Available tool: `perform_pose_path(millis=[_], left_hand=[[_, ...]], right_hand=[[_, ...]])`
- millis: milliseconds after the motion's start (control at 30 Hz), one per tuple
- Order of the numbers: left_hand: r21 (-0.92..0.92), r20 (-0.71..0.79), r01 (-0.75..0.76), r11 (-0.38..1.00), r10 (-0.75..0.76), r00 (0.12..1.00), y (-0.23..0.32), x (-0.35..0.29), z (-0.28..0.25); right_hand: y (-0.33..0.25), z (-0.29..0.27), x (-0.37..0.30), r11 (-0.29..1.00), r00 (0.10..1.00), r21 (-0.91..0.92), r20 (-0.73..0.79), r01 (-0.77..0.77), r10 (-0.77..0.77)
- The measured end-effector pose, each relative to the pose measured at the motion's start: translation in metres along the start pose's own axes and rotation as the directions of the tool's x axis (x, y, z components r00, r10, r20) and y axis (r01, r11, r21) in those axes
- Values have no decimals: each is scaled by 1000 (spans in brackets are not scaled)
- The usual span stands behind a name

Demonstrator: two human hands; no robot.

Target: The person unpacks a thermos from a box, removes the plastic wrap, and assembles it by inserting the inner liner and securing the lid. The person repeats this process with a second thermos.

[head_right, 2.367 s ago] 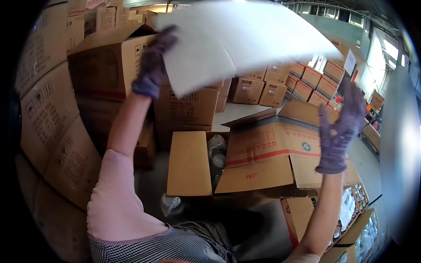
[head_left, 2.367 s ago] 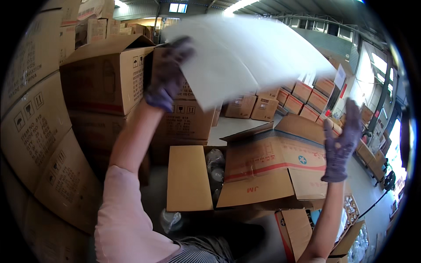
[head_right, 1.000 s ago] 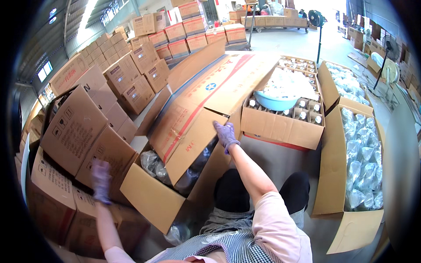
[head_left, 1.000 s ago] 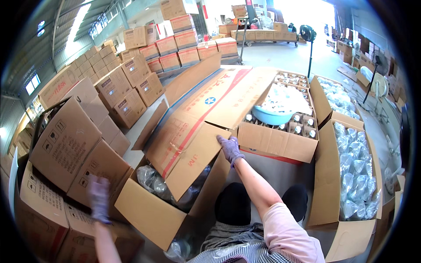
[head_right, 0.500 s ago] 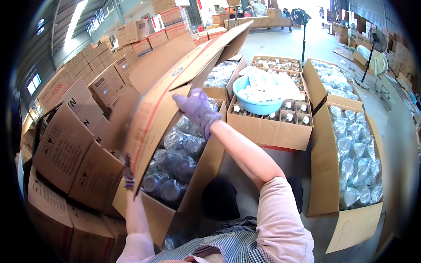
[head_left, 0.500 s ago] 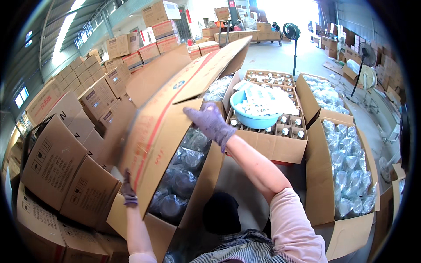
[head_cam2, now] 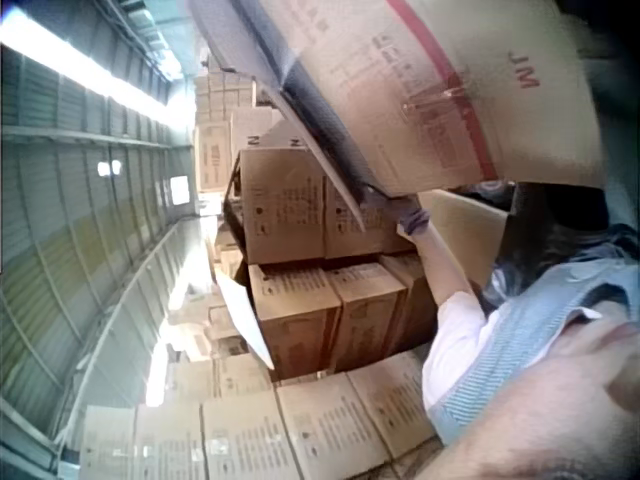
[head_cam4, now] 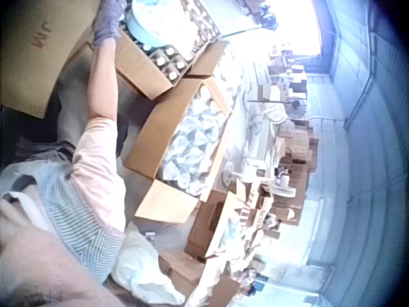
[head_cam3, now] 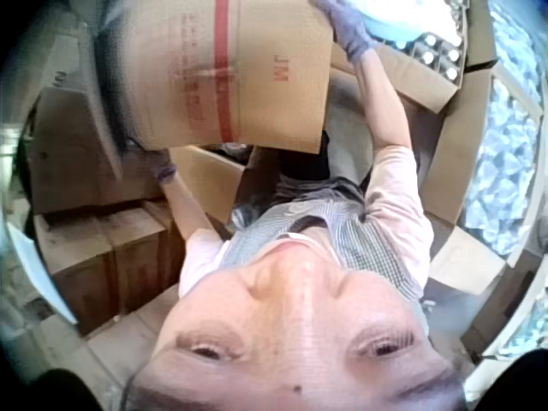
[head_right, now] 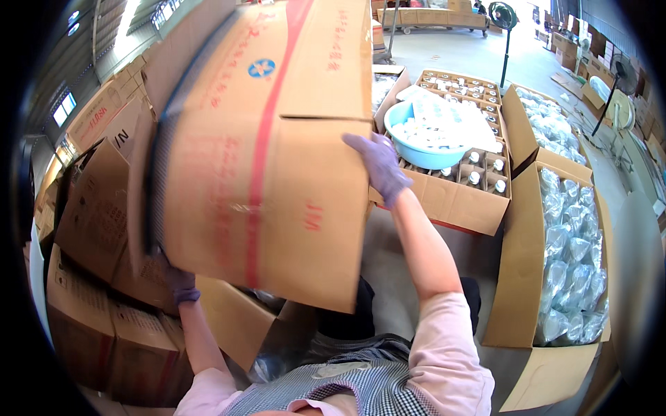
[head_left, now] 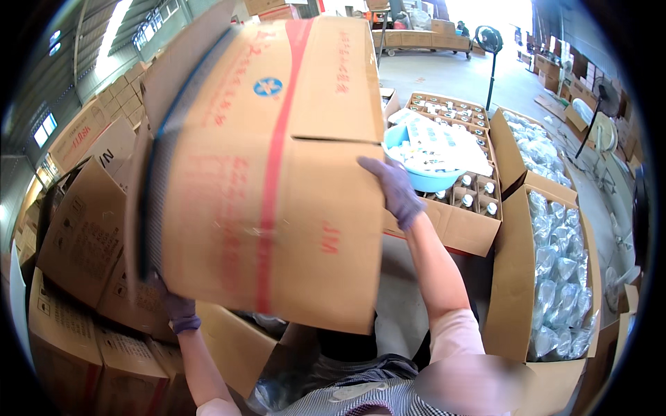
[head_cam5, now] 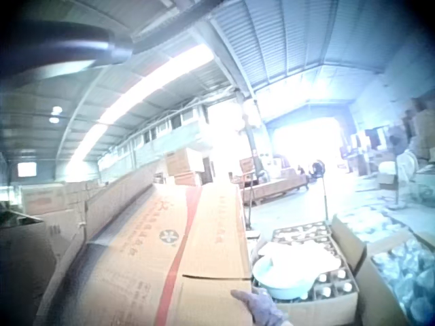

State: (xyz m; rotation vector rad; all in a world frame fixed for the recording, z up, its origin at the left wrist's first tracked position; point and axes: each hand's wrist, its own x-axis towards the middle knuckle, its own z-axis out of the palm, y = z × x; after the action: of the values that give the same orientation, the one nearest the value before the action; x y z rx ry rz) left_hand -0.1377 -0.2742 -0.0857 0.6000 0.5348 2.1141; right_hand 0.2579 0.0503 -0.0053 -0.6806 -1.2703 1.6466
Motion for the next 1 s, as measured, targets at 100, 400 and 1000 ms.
perform_pose_path(millis=[100,400,1000], left_hand=[[581,-109,-156,799,266,958,-2,-49,-110],[329,-295,222,918,-123,948,-17,-78,-87],[966,-77,116,231,-172,982,-53,-133,-105]], right_hand=[[37,-23,-20,955,975,-213,122,208,-185],[68,-119,-30,956,974,-209,-143,-203,176],[-36,-24,-12,644,917,-670,374,370,-138]])
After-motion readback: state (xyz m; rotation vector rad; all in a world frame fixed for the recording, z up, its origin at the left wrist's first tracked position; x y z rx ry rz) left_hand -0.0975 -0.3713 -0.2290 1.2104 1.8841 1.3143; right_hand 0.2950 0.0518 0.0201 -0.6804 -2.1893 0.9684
